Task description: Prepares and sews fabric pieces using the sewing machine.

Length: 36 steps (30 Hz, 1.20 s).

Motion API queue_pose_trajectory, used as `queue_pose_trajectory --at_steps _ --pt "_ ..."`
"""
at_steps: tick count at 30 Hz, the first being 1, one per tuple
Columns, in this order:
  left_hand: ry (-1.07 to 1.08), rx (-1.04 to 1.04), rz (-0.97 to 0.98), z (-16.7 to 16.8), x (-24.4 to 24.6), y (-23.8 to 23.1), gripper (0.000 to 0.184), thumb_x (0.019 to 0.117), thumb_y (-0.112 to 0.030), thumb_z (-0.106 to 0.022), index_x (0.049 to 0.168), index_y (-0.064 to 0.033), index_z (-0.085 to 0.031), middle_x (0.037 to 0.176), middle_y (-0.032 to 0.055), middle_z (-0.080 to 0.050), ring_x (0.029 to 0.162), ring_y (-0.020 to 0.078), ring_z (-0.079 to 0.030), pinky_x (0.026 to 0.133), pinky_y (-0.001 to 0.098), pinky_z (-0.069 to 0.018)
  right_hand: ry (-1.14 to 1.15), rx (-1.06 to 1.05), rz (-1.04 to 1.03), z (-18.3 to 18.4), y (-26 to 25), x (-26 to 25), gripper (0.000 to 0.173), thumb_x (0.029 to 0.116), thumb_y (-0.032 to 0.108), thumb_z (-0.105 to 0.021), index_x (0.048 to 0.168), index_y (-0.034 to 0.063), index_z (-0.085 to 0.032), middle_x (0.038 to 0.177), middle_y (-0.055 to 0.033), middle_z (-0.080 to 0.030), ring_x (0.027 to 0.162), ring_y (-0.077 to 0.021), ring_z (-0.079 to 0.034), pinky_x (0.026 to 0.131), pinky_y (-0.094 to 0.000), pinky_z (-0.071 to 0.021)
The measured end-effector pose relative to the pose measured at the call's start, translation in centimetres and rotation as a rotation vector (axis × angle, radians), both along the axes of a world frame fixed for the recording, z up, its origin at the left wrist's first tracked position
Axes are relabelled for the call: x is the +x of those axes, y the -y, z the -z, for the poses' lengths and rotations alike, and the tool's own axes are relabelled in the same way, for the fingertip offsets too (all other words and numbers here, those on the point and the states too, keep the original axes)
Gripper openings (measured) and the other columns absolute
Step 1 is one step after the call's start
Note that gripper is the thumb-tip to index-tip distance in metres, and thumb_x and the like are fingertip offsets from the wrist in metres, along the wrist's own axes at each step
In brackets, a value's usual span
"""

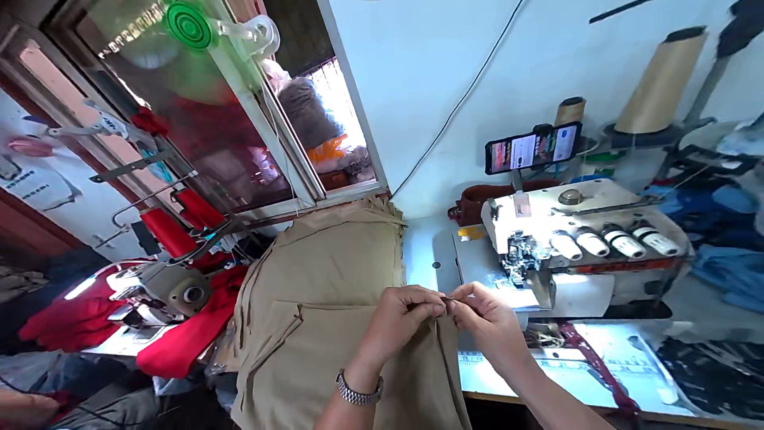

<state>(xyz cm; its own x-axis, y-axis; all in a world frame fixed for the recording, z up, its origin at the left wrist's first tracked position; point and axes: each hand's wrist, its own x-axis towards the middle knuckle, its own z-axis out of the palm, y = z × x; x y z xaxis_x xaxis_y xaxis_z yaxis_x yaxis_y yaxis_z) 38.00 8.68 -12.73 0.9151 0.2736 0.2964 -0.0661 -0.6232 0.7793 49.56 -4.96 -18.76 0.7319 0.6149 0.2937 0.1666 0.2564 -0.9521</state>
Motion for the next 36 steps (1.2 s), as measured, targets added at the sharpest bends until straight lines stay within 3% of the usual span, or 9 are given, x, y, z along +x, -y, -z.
queue_pose_trajectory --at_steps 4,6,8,11,15,20,24,28,36 --pt "0.024 0.009 -0.065 -0.1 0.4 -0.1 0.010 0.0956 -0.007 -0.069 0.093 -0.0057 -0.079 0.085 -0.0008 -0.074 0.075 0.0030 -0.065 0.071 0.0221 -0.0539 0.142 0.153 0.065 1.4 -0.7 -0.5 0.003 0.0948 0.011 -0.062 0.097 0.0103 -0.063 0.074 0.0034 -0.065 0.060 -0.0036 -0.059 0.057 -0.0199 -0.0501" --pt "0.072 0.004 -0.097 -0.4 0.7 -0.5 0.010 0.0954 -0.006 -0.069 0.092 -0.0058 -0.079 0.086 0.0000 -0.074 0.074 0.0049 -0.065 0.069 0.0234 -0.0541 0.343 0.146 0.056 3.5 -1.0 -1.4 0.020 0.1001 0.023 -0.061 0.106 0.0049 -0.068 0.082 0.0000 -0.065 0.065 -0.0033 -0.058 0.060 -0.0206 -0.0505" --pt "0.150 0.009 -0.130 -1.0 1.1 -1.1 0.010 0.0954 -0.006 -0.069 0.093 -0.0048 -0.078 0.091 0.0007 -0.074 0.076 0.0053 -0.066 0.070 0.0238 -0.0553 0.463 -0.033 -0.011 6.0 -0.4 -2.8 0.030 0.0979 0.029 -0.065 0.109 0.0020 -0.070 0.096 -0.0109 -0.070 0.080 -0.0169 -0.067 0.071 -0.0344 -0.0584" --pt "0.222 -0.047 -0.232 -2.5 2.0 -1.9 0.008 0.0951 -0.005 -0.069 0.095 -0.0037 -0.077 0.091 0.0010 -0.074 0.079 0.0053 -0.066 0.072 0.0244 -0.0549 0.428 -0.265 -0.174 8.8 1.8 -4.3 0.021 0.0877 0.010 -0.059 0.094 -0.0018 -0.075 0.103 -0.0210 -0.071 0.094 -0.0321 -0.071 0.082 -0.0509 -0.0577" --pt "0.213 -0.167 -0.191 -1.8 2.9 -1.4 0.006 0.0925 -0.004 -0.071 0.096 -0.0060 -0.075 0.090 0.0009 -0.071 0.075 0.0062 -0.063 0.066 0.0230 -0.0525 0.305 -0.061 -0.442 9.0 7.0 -1.0 0.023 0.0870 0.002 -0.050 0.086 -0.0031 -0.073 0.098 -0.0098 -0.073 0.098 -0.0068 -0.068 0.088 -0.0262 -0.0559" --pt "0.205 -0.273 -0.039 1.8 5.4 0.5 0.009 0.0865 0.002 -0.075 0.091 -0.0055 -0.072 0.085 0.0020 -0.069 0.072 0.0080 -0.061 0.065 0.0232 -0.0518 0.250 -0.239 -0.620 8.8 10.3 1.6 0.024 0.0910 0.006 -0.057 0.105 -0.0070 -0.071 0.112 -0.0178 -0.070 0.105 -0.0159 -0.067 0.094 -0.0343 -0.0543" --pt "0.168 -0.292 -0.002 3.2 5.7 1.6 0.008 0.0891 0.004 -0.071 0.092 -0.0029 -0.070 0.087 0.0038 -0.069 0.076 0.0096 -0.063 0.069 0.0246 -0.0538 0.215 -0.082 -0.413 7.8 6.7 1.2 0.035 0.0949 0.031 -0.070 0.118 0.0043 -0.069 0.107 -0.0064 -0.066 0.091 -0.0092 -0.066 0.080 -0.0288 -0.0581" --pt "0.150 -0.258 -0.023 2.8 4.9 2.3 0.008 0.0912 0.005 -0.068 0.095 -0.0020 -0.071 0.094 0.0051 -0.072 0.083 0.0110 -0.068 0.076 0.0266 -0.0576 0.140 0.040 -0.055 3.3 3.0 1.1 0.023 0.0893 0.026 -0.074 0.104 0.0086 -0.071 0.086 0.0030 -0.068 0.068 -0.0025 -0.061 0.062 -0.0202 -0.0521" --pt "0.271 -0.281 -0.055 2.6 4.4 3.2 0.007 0.0890 0.003 -0.073 0.092 -0.0033 -0.075 0.094 0.0077 -0.075 0.081 0.0141 -0.070 0.073 0.0267 -0.0585 0.228 0.141 0.214 3.5 0.9 -0.3 0.018 0.0825 0.015 -0.069 0.099 0.0131 -0.064 0.087 0.0036 -0.067 0.076 -0.0061 -0.067 0.068 -0.0238 -0.0599"
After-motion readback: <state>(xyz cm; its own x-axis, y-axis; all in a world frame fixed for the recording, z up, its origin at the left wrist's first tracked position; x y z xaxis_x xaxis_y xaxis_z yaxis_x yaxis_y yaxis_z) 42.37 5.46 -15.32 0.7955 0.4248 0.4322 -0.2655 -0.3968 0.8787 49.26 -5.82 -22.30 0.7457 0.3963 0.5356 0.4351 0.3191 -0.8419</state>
